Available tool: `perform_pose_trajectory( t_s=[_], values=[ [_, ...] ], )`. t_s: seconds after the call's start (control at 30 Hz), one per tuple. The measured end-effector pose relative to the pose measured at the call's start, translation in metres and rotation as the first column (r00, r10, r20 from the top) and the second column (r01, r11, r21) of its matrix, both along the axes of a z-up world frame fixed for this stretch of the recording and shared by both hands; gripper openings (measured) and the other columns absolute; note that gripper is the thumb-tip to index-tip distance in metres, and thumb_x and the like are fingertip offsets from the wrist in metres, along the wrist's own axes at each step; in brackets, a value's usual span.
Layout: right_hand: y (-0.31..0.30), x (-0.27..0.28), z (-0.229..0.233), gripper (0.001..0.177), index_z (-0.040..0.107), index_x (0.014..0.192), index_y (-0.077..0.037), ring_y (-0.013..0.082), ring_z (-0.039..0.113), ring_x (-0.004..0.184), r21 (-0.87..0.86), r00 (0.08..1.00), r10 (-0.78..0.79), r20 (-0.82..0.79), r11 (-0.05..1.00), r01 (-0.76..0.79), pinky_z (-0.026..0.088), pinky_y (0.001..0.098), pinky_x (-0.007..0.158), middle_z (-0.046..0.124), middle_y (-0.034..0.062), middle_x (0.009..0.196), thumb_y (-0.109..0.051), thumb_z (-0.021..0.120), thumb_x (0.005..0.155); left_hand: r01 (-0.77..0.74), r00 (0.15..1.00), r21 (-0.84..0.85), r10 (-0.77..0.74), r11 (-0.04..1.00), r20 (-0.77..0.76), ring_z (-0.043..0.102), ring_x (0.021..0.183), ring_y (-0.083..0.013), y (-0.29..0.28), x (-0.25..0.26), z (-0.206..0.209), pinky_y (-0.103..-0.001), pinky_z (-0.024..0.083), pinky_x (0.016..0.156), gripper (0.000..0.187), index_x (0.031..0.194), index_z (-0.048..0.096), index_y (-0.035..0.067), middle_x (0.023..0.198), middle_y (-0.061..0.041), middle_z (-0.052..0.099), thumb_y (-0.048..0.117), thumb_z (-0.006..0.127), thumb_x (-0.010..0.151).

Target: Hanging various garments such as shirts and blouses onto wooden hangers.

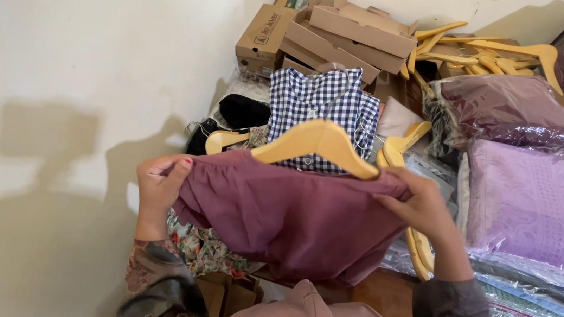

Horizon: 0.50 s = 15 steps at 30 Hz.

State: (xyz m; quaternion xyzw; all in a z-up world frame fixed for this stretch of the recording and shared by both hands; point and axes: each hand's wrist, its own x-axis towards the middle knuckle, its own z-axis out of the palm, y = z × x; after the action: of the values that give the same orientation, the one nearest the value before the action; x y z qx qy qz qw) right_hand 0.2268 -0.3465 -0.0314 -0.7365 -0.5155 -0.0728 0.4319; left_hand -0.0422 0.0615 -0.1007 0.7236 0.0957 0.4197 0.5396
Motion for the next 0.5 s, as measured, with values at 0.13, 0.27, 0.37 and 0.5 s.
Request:
perform_pose_trajectory(
  t_s=[0.13,0.27,0.37,0.5],
  values=[
    [-0.007,0.011,-0.063,0.040,0.075,0.113,-0.005,0.0192,0.075,0.076,-0.262,0.972,-0.150,-0.182,0.960,0.100,0.058,0.0319,0.073,0.077,0.0082,0.087,-0.016,0.083,0.075,-0.073,0.994,-0.161,0.059,0.984,-0.087,0.060,0.082,-0.0106,0.017,0.004,-0.042,-0.028,0.049,0.072,0.035,0.106,0.079,-0.008,0.089,-0.005,0.070,0.027,0.073,0.105],
    [-0.001,-0.010,-0.064,0.032,0.075,0.108,-0.004,0.0127,0.071,0.078,-0.116,0.920,-0.220,-0.325,0.974,0.192,0.056,0.0290,0.071,0.077,0.0047,0.086,-0.007,0.083,0.078,0.075,0.995,-0.167,-0.084,0.983,-0.044,0.050,0.136,-0.0303,0.000,0.027,-0.114,-0.043,0.040,0.117,0.098,0.150,0.034,-0.002,0.149,-0.020,0.049,0.054,0.077,0.083],
    [0.011,-0.024,-0.039,0.024,0.076,0.106,-0.002,0.0115,0.067,0.079,-0.082,0.797,-0.300,-0.524,0.949,0.304,0.055,0.0292,0.070,0.076,0.0057,0.089,-0.005,0.083,0.082,-0.010,0.883,0.016,0.016,1.000,-0.469,0.022,0.150,-0.0407,-0.073,0.052,-0.130,-0.049,0.020,0.123,0.148,0.157,0.001,-0.002,0.163,-0.028,0.019,0.059,0.095,0.060],
    [0.035,-0.015,-0.031,0.027,0.072,0.117,0.000,0.0136,0.070,0.089,0.286,0.665,0.047,-0.745,0.924,0.254,0.057,0.0296,0.081,0.076,0.0058,0.105,-0.004,0.077,0.090,-0.010,0.641,0.078,0.066,0.997,-0.765,-0.006,0.154,-0.0435,-0.179,0.091,-0.180,-0.048,0.000,0.124,0.167,0.154,-0.020,0.000,0.166,-0.028,-0.008,0.048,0.104,0.052]
  ],
)
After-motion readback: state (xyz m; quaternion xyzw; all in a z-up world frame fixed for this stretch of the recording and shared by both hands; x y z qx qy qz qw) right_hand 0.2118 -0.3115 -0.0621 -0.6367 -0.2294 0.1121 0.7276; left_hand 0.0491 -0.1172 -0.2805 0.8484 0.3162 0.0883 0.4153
